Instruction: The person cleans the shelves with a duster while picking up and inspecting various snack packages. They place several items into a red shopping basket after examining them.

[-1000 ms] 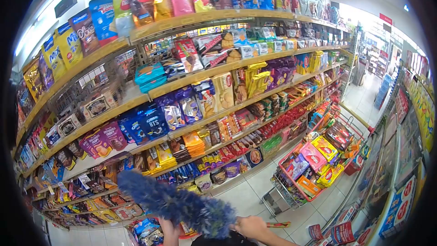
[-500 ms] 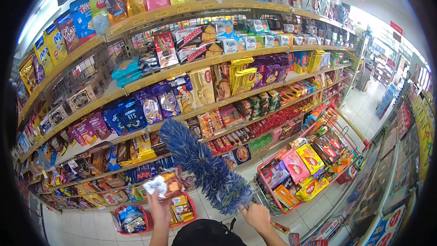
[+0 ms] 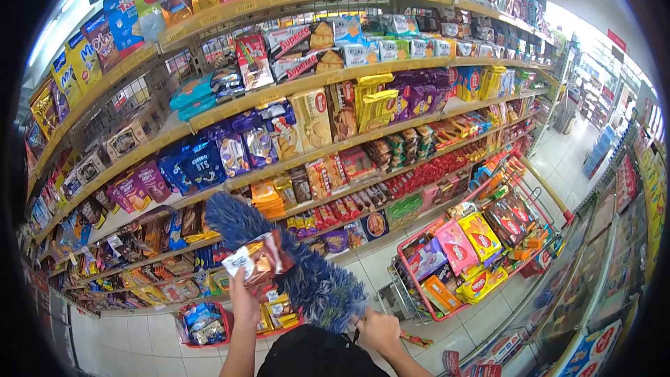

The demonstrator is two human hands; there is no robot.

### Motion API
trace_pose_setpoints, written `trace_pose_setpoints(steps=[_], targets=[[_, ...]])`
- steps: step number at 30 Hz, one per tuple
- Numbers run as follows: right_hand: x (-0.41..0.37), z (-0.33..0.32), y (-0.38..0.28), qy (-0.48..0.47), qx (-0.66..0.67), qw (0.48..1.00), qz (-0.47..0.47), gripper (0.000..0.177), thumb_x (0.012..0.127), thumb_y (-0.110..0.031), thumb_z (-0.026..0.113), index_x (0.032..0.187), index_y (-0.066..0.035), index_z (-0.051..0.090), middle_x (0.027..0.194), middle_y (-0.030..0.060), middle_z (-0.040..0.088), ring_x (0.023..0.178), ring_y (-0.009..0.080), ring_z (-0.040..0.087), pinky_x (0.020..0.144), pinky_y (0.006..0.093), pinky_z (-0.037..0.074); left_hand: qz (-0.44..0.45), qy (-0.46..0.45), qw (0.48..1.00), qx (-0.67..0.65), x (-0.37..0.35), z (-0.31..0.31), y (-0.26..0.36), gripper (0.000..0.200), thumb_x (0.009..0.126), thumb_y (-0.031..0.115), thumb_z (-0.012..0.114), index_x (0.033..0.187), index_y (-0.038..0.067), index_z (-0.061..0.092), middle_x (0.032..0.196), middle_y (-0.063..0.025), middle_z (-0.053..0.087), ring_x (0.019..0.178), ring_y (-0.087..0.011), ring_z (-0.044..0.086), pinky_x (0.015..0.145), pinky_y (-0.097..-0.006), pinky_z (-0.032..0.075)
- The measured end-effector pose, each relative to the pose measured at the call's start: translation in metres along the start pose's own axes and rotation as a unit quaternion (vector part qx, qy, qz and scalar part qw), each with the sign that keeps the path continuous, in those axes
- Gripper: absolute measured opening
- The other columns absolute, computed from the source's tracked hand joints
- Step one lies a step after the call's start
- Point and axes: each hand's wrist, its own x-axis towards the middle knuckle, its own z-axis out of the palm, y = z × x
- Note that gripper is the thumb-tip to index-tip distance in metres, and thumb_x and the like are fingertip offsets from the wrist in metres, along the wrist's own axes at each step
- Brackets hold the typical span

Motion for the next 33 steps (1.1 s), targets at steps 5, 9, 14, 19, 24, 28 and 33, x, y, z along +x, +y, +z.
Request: trace_pose_setpoints(steps=[5,9,14,19,24,28,33], targets=[[0.012,0.0,0.001,0.042,-0.005,0.999,-0.021,0.038,0.078,-0.042,0.061,0.073,-0.004,0.058,0.06,0.0177,0.059,0.057,0.0374,0.059,0.054,0.0467,0.046,0.089,-0.052,0.994,-0.042,0.003,0.008,-0.024,0.053,0.089,0.01,0.053,0.136,0.002,0.03,0.124,-0.0091,0.049,0.11,-0.0171,0.051,0.089,-0.0301,0.043],[0.002,0.002,0.013,0.09,0.027,0.995,0.04,0.022,0.072,-0.02,0.061,0.069,0.001,0.058,0.062,0.02,0.059,0.059,0.0408,0.057,0.057,0.0481,0.044,0.162,0.032,0.984,-0.063,0.013,-0.003,0.001,0.033,0.088,0.02,0.054,0.118,0.011,0.044,0.098,-0.0037,0.058,0.084,-0.013,0.058,0.069,-0.0323,0.051],[-0.001,0.023,0.037,0.201,0.131,0.963,-0.125,0.02,0.074,-0.01,0.055,0.089,0.001,0.061,0.067,0.0205,0.061,0.064,0.0415,0.058,0.056,0.0419,0.046,0.153,0.06,0.984,-0.07,0.017,-0.011,0.004,0.061,0.081,0.002,0.062,0.133,0.009,0.03,0.111,-0.0094,0.054,0.097,-0.0165,0.057,0.071,-0.0289,0.053],[0.002,0.01,-0.003,0.145,0.143,0.975,-0.086,0.015,0.069,-0.008,0.055,0.079,0.002,0.061,0.066,0.0221,0.059,0.065,0.0432,0.057,0.058,0.0444,0.046,0.079,-0.011,0.991,-0.109,0.007,0.002,-0.015,0.06,0.083,0.007,0.062,0.133,0.01,0.029,0.104,-0.0091,0.057,0.085,-0.0171,0.061,0.066,-0.0286,0.053],[0.009,-0.017,-0.009,0.066,0.157,0.984,-0.045,0.013,0.07,-0.01,0.057,0.077,0.0,0.06,0.065,0.0231,0.057,0.064,0.044,0.056,0.057,0.047,0.046,-0.051,-0.044,0.961,-0.267,0.036,-0.028,-0.009,0.037,0.089,0.038,0.052,0.113,0.01,0.053,0.102,-0.006,0.062,0.095,-0.0201,0.059,0.086,-0.0388,0.046],[0.011,-0.023,-0.002,-0.026,0.142,0.983,-0.111,0.014,0.072,-0.012,0.058,0.077,0.0,0.061,0.067,0.0234,0.058,0.065,0.0428,0.057,0.057,0.0473,0.046,-0.084,-0.111,0.951,-0.276,0.034,-0.041,-0.007,0.041,0.088,0.048,0.048,0.102,0.011,0.058,0.08,-0.0062,0.063,0.072,-0.0201,0.062,0.067,-0.0339,0.053],[0.017,-0.032,-0.031,-0.064,0.005,0.997,-0.034,0.042,0.078,-0.041,0.061,0.073,0.001,0.064,0.064,0.0255,0.059,0.064,0.0419,0.06,0.061,0.0469,0.05,-0.239,-0.049,0.936,-0.255,0.015,-0.05,-0.048,0.045,0.087,0.051,0.047,0.106,0.012,0.058,0.093,-0.005,0.065,0.078,-0.0229,0.064,0.066,-0.0392,0.054]])
